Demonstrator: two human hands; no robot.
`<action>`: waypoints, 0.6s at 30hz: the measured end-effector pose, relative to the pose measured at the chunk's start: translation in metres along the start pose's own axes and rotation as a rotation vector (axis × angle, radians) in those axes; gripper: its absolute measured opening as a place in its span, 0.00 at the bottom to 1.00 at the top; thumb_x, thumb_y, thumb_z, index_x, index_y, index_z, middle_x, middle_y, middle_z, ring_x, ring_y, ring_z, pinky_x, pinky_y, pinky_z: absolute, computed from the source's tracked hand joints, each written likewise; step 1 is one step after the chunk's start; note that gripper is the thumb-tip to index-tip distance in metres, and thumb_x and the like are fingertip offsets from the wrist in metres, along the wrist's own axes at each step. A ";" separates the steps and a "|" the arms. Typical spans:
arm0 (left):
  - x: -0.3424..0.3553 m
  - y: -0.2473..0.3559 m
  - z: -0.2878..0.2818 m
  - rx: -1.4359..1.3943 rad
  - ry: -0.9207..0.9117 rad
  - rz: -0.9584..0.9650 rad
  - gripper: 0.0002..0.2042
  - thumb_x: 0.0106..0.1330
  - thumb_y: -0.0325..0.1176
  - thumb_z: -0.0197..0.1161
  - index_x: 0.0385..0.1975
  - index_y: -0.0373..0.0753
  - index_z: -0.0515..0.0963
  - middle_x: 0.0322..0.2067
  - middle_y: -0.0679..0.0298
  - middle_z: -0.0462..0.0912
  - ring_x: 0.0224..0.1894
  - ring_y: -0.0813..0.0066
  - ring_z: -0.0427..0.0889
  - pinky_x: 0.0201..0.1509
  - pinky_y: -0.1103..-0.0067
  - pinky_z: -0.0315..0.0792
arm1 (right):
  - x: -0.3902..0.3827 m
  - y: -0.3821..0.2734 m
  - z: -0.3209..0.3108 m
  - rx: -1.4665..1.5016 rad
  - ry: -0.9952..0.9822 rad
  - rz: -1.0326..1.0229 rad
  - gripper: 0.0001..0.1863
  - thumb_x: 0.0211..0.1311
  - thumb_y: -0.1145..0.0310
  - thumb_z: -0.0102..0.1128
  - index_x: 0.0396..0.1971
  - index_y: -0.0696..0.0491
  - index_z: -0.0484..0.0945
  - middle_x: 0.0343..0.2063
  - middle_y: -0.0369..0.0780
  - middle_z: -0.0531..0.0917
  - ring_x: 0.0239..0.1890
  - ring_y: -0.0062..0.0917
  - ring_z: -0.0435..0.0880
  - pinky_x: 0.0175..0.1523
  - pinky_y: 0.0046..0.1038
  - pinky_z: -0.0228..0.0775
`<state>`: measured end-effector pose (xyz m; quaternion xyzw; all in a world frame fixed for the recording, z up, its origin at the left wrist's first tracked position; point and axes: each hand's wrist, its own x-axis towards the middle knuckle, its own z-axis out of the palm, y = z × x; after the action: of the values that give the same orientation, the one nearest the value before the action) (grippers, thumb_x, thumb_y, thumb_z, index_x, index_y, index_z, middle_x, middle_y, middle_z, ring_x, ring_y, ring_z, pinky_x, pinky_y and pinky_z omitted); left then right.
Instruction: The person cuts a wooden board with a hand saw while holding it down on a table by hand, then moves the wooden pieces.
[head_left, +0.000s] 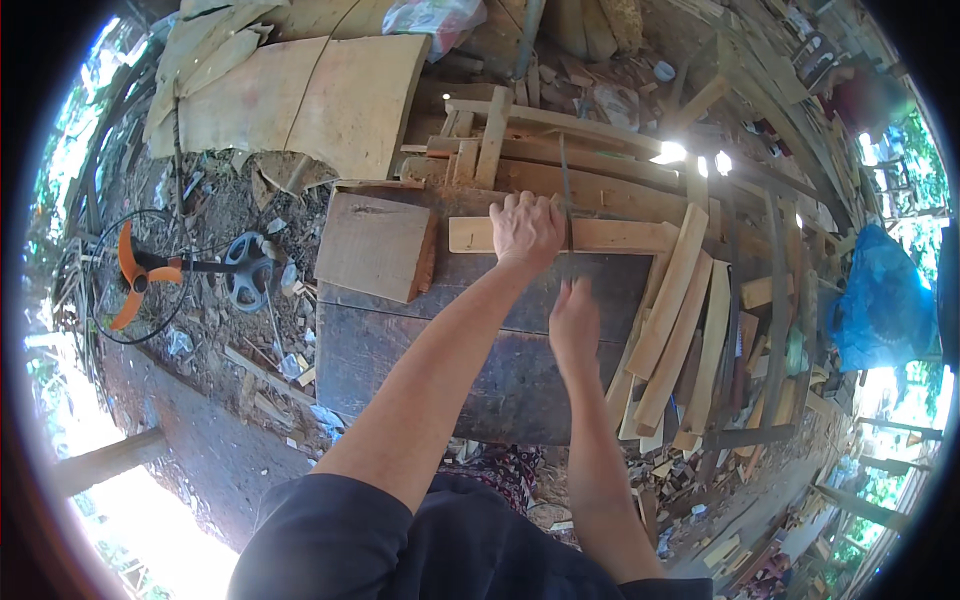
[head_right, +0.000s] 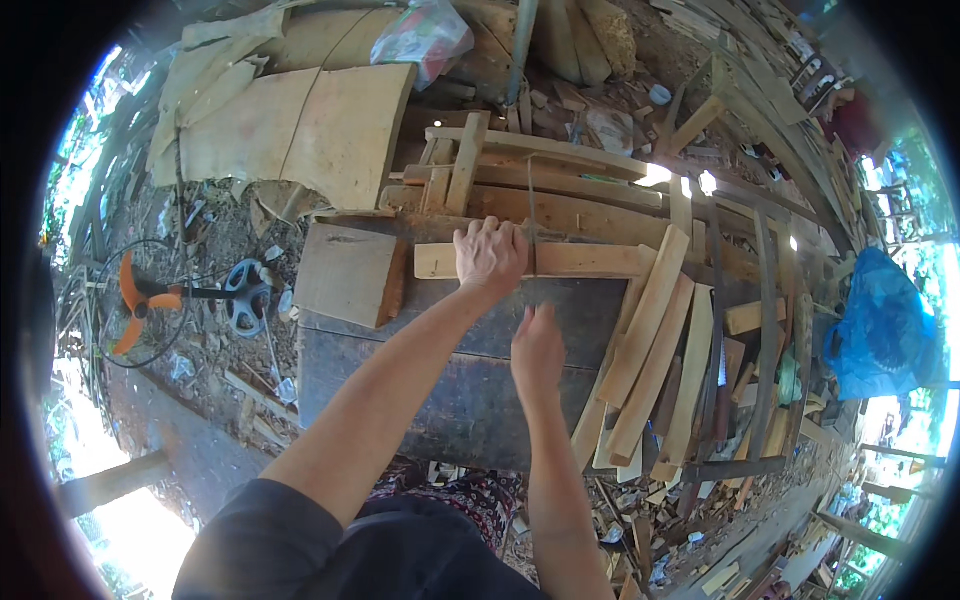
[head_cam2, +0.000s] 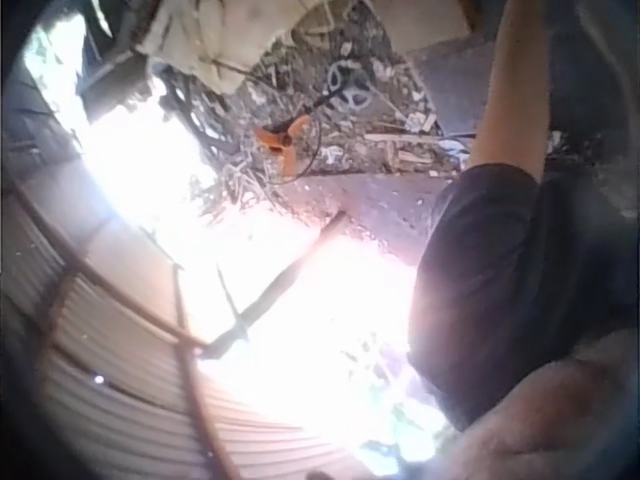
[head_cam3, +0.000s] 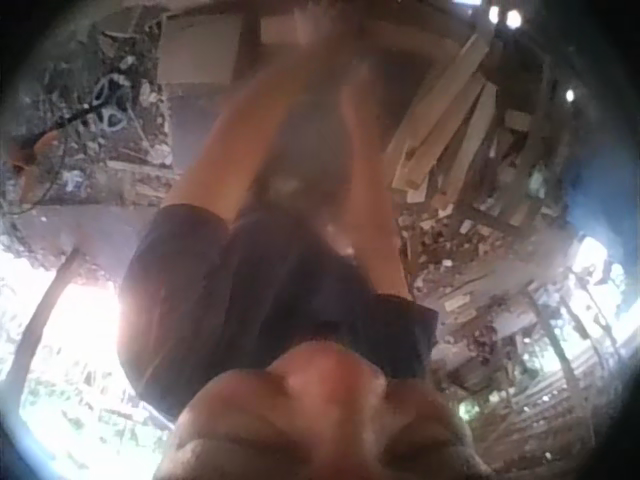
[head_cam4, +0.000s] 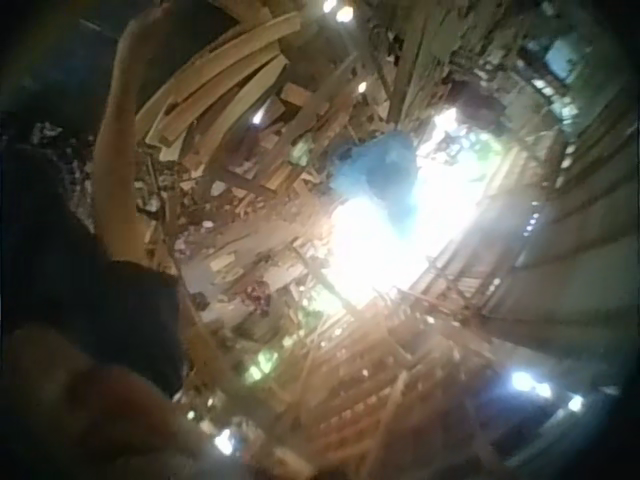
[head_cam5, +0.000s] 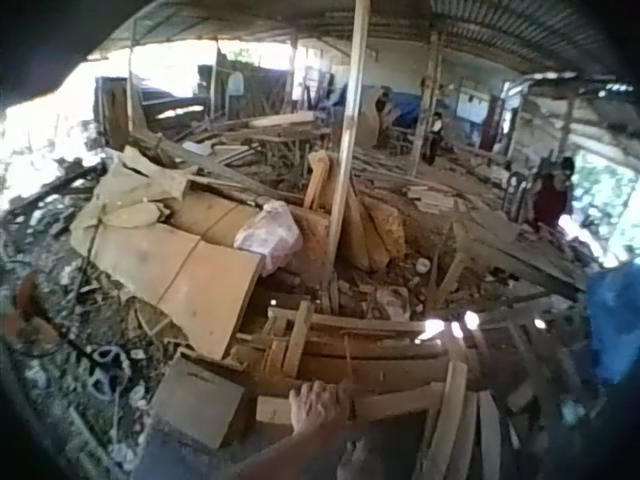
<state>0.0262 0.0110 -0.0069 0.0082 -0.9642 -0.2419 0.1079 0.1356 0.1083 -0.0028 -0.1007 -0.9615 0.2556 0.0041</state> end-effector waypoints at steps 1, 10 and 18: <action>0.000 0.007 0.005 -0.026 -0.010 0.011 0.16 0.67 0.40 0.46 0.29 0.40 0.80 0.36 0.56 0.80 0.44 0.56 0.77 0.48 0.60 0.64 | 0.016 0.002 -0.002 -0.009 0.007 0.006 0.12 0.71 0.63 0.46 0.38 0.58 0.69 0.26 0.55 0.81 0.33 0.54 0.81 0.36 0.50 0.72; 0.000 -0.014 -0.005 -0.017 0.002 -0.009 0.16 0.67 0.40 0.46 0.28 0.39 0.80 0.36 0.55 0.80 0.44 0.56 0.77 0.47 0.60 0.65 | -0.064 0.020 0.006 0.022 -0.001 -0.024 0.11 0.72 0.63 0.45 0.37 0.56 0.68 0.26 0.56 0.81 0.33 0.53 0.81 0.34 0.52 0.71; -0.001 -0.001 0.009 0.002 0.007 -0.033 0.16 0.67 0.40 0.47 0.28 0.39 0.80 0.36 0.56 0.81 0.43 0.57 0.77 0.46 0.60 0.64 | 0.007 0.000 0.003 -0.002 0.003 0.015 0.11 0.72 0.64 0.44 0.38 0.57 0.68 0.27 0.56 0.81 0.34 0.53 0.81 0.35 0.51 0.72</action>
<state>0.0251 0.0139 -0.0151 0.0250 -0.9638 -0.2428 0.1073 0.1285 0.1079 -0.0054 -0.1084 -0.9609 0.2546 0.0036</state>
